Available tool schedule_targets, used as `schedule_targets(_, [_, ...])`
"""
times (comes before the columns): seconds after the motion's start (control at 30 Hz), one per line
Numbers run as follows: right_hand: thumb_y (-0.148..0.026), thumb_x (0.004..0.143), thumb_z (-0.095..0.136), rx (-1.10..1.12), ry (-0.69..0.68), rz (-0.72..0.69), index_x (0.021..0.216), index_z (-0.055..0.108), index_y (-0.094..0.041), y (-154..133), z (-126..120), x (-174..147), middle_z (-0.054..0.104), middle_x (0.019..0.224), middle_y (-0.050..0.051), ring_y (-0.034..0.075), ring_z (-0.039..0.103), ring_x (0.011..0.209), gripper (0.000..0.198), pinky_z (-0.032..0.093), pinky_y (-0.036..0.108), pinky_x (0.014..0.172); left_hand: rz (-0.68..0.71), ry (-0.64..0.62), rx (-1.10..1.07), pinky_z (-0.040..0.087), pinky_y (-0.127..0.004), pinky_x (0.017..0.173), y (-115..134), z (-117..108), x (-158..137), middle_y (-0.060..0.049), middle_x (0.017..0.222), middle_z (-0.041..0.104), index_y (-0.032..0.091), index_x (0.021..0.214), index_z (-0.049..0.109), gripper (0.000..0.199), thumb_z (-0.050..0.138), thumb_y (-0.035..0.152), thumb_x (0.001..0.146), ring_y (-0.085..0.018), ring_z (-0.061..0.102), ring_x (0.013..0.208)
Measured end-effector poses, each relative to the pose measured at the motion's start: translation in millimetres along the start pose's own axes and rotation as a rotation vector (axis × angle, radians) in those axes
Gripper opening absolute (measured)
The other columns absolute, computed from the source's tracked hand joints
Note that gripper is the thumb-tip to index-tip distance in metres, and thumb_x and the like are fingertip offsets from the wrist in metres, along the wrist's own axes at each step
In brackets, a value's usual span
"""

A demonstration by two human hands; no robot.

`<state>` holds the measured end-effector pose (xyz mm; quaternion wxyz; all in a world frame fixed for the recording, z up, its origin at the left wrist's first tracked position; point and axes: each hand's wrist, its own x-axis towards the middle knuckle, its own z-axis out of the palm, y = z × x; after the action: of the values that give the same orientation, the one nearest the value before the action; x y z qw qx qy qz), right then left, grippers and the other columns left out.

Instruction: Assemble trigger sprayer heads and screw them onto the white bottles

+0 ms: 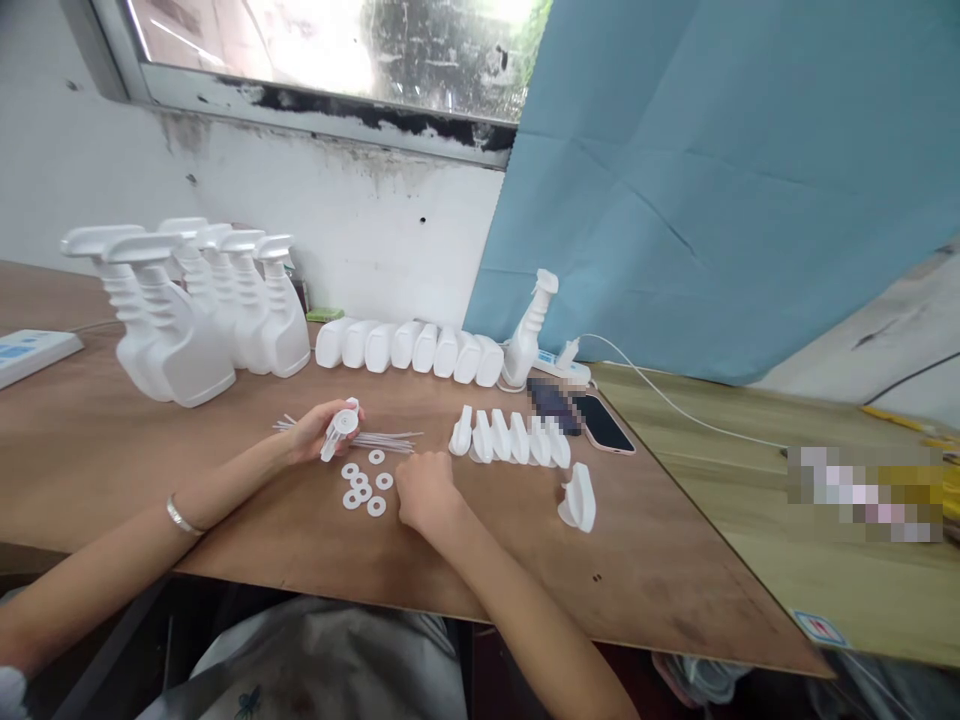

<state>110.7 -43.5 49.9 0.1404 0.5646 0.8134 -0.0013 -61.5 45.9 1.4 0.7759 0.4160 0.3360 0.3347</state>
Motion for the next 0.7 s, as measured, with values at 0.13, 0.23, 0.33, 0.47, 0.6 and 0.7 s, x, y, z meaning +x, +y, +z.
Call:
schedule_targets(0.13, [-0.004, 0.07, 0.053, 0.001, 0.021, -0.02, 0.079, 0.062, -0.012, -2.3, 3.0, -3.8, 0.065, 0.08, 0.017, 0.026, 0.063, 0.083, 0.016, 0.043, 0.032, 0.067, -0.017, -0.009, 0.03, 0.031, -0.018, 0.03, -4.8, -1.2, 1.6, -0.002, 0.052, 0.055, 0.013, 0.073, 0.053, 0.022, 0.051, 0.035, 0.074, -0.011, 0.049, 0.033])
schedule_targets(0.23, [-0.005, 0.073, 0.048, 0.015, 0.134, -0.065, 0.086, 0.057, -0.013, 4.6, -4.9, -8.8, 0.064, 0.08, 0.015, 0.025, 0.063, 0.076, 0.017, 0.042, 0.031, 0.063, -0.047, -0.013, 0.049, 0.033, -0.018, 0.031, -7.9, -1.0, 2.8, -0.003, 0.051, 0.055, 0.012, 0.073, 0.054, 0.024, 0.053, 0.037, 0.074, -0.011, 0.049, 0.033])
schedule_targets(0.33, [-0.013, 0.08, 0.042, 0.171, 0.42, -0.15, 0.091, 0.049, -0.015, 12.0, -19.1, -14.2, 0.061, 0.083, 0.01, 0.022, 0.061, 0.071, 0.013, 0.042, 0.03, 0.059, -0.052, -0.021, 0.047, 0.033, -0.019, 0.031, -9.9, -0.3, 3.4, -0.003, 0.05, 0.056, 0.012, 0.072, 0.055, 0.025, 0.053, 0.037, 0.075, -0.011, 0.049, 0.034])
schedule_targets(0.47, [-0.027, 0.085, 0.043, 0.603, 0.843, -0.264, 0.096, 0.042, -0.02, 12.0, -22.7, -13.0, 0.058, 0.086, 0.005, 0.015, 0.059, 0.074, 0.013, 0.046, 0.028, 0.066, -0.066, -0.019, 0.008, 0.031, -0.019, 0.031, -10.6, 0.0, 4.4, -0.003, 0.048, 0.054, 0.012, 0.068, 0.054, 0.027, 0.049, 0.036, 0.078, -0.01, 0.046, 0.033])
schedule_targets(0.6, [-0.026, 0.083, 0.047, 0.79, 1.071, -0.303, 0.092, 0.042, -0.023, 6.9, -0.5, -2.0, 0.059, 0.086, 0.004, 0.015, 0.058, 0.079, 0.01, 0.047, 0.029, 0.069, -0.105, -0.046, -0.064, 0.03, -0.018, 0.031, -10.4, 1.1, 5.2, -0.002, 0.046, 0.051, 0.012, 0.068, 0.053, 0.028, 0.046, 0.036, 0.08, -0.009, 0.043, 0.031])
schedule_targets(0.7, [-0.025, 0.082, 0.049, 0.88, 1.08, -0.322, 0.09, 0.043, -0.023, 6.3, 18.6, 6.0, 0.062, 0.086, 0.005, 0.016, 0.06, 0.083, 0.011, 0.049, 0.031, 0.071, -0.117, -0.052, -0.082, 0.029, -0.017, 0.031, -9.8, 3.4, 5.1, -0.001, 0.046, 0.05, 0.013, 0.069, 0.052, 0.026, 0.045, 0.037, 0.08, -0.009, 0.042, 0.031])
